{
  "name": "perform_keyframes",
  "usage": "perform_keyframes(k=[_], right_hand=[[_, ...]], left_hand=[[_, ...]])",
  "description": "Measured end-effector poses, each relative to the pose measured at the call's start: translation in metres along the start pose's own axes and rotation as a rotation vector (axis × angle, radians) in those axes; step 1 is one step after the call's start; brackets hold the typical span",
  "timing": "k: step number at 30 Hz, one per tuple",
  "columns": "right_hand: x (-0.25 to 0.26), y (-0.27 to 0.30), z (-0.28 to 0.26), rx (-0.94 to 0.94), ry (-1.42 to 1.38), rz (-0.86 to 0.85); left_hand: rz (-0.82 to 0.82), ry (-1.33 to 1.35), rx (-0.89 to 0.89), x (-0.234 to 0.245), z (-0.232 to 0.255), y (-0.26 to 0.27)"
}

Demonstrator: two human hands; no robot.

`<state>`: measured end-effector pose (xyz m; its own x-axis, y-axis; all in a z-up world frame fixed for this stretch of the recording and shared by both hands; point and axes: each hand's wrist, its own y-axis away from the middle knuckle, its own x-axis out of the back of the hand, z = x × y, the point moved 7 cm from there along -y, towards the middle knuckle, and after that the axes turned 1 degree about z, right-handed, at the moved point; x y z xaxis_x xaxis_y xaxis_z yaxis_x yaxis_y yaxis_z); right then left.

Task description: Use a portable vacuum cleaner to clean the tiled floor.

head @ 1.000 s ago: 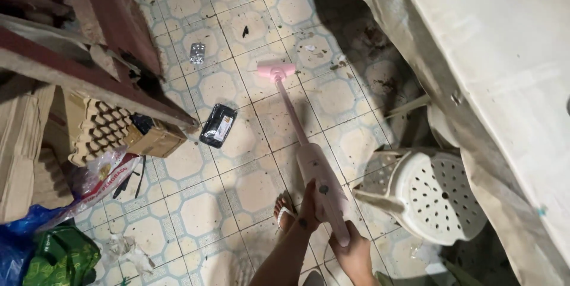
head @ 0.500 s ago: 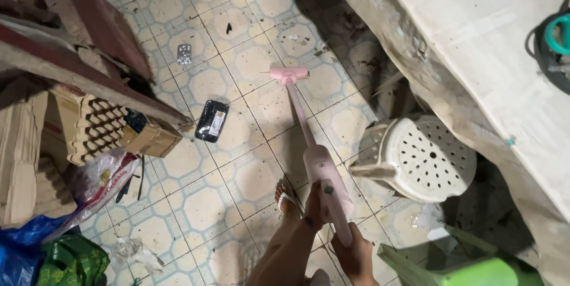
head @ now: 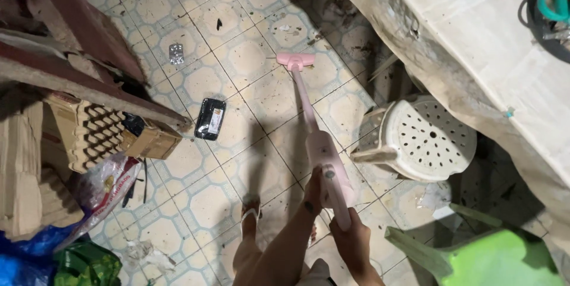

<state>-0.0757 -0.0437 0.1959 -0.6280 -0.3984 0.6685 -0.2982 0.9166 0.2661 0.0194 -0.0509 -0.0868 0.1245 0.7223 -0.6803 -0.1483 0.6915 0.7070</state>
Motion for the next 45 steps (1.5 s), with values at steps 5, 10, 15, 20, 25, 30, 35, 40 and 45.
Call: perform_keyframes(k=[5,10,15,20,25,30,35,40,45], right_hand=[[-0.006,0.02,0.002,0.04,0.006,0.069],[-0.018,0.047,0.005,-0.106,-0.031,0.113],[-0.044,0.069,0.015,-0.193,-0.037,0.139],[-0.063,0.087,-0.003,-0.13,-0.128,0.181],[-0.094,0.096,-0.008,-0.162,-0.098,0.154],[-0.124,0.084,-0.039,-0.169,-0.143,0.098],[-0.156,0.057,-0.063,-0.051,-0.13,0.137],[-0.167,0.03,-0.097,-0.123,-0.029,0.112],[-0.185,0.0,-0.113,-0.046,-0.139,0.142]], left_hand=[[0.046,-0.082,0.052,-0.019,0.019,0.037],[0.119,-0.302,0.113,-0.029,0.036,0.089],[0.144,-0.228,0.185,0.003,0.029,0.085],[0.16,-0.232,0.214,0.043,0.03,0.078],[0.181,-0.238,0.211,0.077,0.048,0.075],[0.133,-0.18,0.121,0.104,0.086,0.05],[0.244,-0.325,0.15,0.071,0.16,0.078],[0.23,-0.38,0.166,0.064,0.196,0.058],[0.125,-0.322,0.085,0.072,0.216,0.008]])
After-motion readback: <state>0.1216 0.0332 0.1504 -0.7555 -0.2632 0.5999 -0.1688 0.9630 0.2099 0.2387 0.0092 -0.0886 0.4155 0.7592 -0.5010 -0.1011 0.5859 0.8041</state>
